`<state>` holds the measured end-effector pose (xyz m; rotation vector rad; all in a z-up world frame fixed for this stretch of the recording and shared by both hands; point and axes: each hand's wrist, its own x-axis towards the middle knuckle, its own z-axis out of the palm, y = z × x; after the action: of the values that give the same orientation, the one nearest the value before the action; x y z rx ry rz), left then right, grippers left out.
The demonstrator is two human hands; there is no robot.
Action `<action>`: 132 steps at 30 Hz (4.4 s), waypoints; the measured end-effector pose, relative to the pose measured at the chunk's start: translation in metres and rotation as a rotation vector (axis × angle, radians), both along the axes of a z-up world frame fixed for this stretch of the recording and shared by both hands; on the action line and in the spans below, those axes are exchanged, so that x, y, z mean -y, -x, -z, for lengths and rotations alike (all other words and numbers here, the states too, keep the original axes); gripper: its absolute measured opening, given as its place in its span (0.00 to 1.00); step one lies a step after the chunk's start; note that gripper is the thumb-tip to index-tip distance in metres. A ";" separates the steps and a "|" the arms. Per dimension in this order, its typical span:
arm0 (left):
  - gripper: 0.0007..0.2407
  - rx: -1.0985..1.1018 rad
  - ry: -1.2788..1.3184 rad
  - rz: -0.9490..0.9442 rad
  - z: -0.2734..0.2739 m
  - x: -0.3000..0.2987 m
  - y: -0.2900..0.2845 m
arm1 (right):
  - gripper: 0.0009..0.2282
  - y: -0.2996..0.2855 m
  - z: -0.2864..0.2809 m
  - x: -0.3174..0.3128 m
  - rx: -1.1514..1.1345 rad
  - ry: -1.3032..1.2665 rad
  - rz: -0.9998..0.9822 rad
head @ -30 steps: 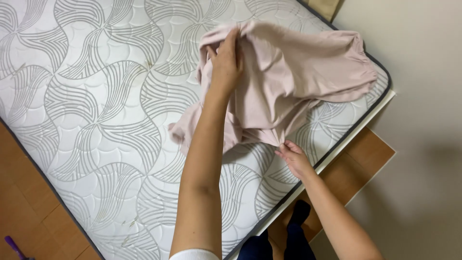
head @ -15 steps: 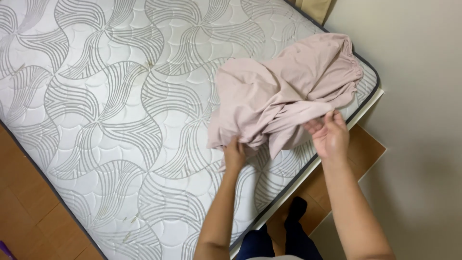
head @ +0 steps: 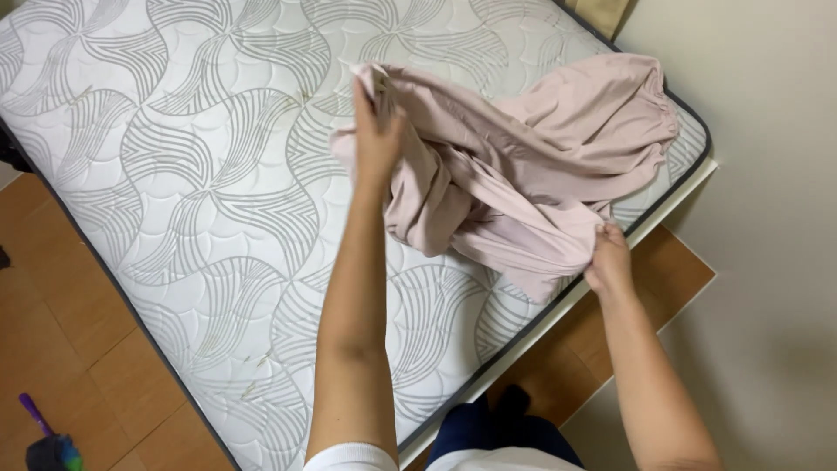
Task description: The person folds a light pink bed sheet on a mattress. They smooth the fabric, fold it into a compact bundle, and then carry the folded sheet across the room.
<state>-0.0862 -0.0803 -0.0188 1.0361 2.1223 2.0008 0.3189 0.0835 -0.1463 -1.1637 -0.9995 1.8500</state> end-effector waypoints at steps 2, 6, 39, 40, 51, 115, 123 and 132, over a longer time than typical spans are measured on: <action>0.30 -0.057 0.166 0.079 0.023 0.015 -0.060 | 0.10 0.006 -0.015 0.013 -0.117 0.049 -0.060; 0.33 0.073 0.963 0.610 0.165 0.042 -0.171 | 0.13 0.010 -0.035 0.019 -0.344 0.176 -0.070; 0.05 0.744 -0.268 0.549 -0.061 0.218 -0.200 | 0.15 0.023 0.114 0.318 0.690 -0.601 -0.565; 0.05 0.747 -0.265 0.554 -0.034 0.236 -0.195 | 0.15 0.022 0.103 0.330 0.693 -0.597 -0.560; 0.17 1.481 0.282 0.221 0.154 0.435 -0.268 | 0.11 0.023 -0.005 0.521 -0.001 0.017 -0.232; 0.25 -0.031 0.025 0.858 0.068 0.619 -0.224 | 0.24 0.005 -0.142 0.795 -0.711 0.064 0.345; 0.08 -0.220 0.082 0.924 0.047 0.635 -0.208 | 0.25 -0.047 -0.134 0.791 -0.537 -0.079 0.432; 0.23 -0.545 0.995 1.158 -0.027 0.701 -0.176 | 0.21 -0.070 -0.016 0.795 -0.502 0.226 0.635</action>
<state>0.0902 -0.7810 0.0077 1.9136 1.5472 0.1226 0.3887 -0.7116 -0.1301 -0.9210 -0.1125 1.6182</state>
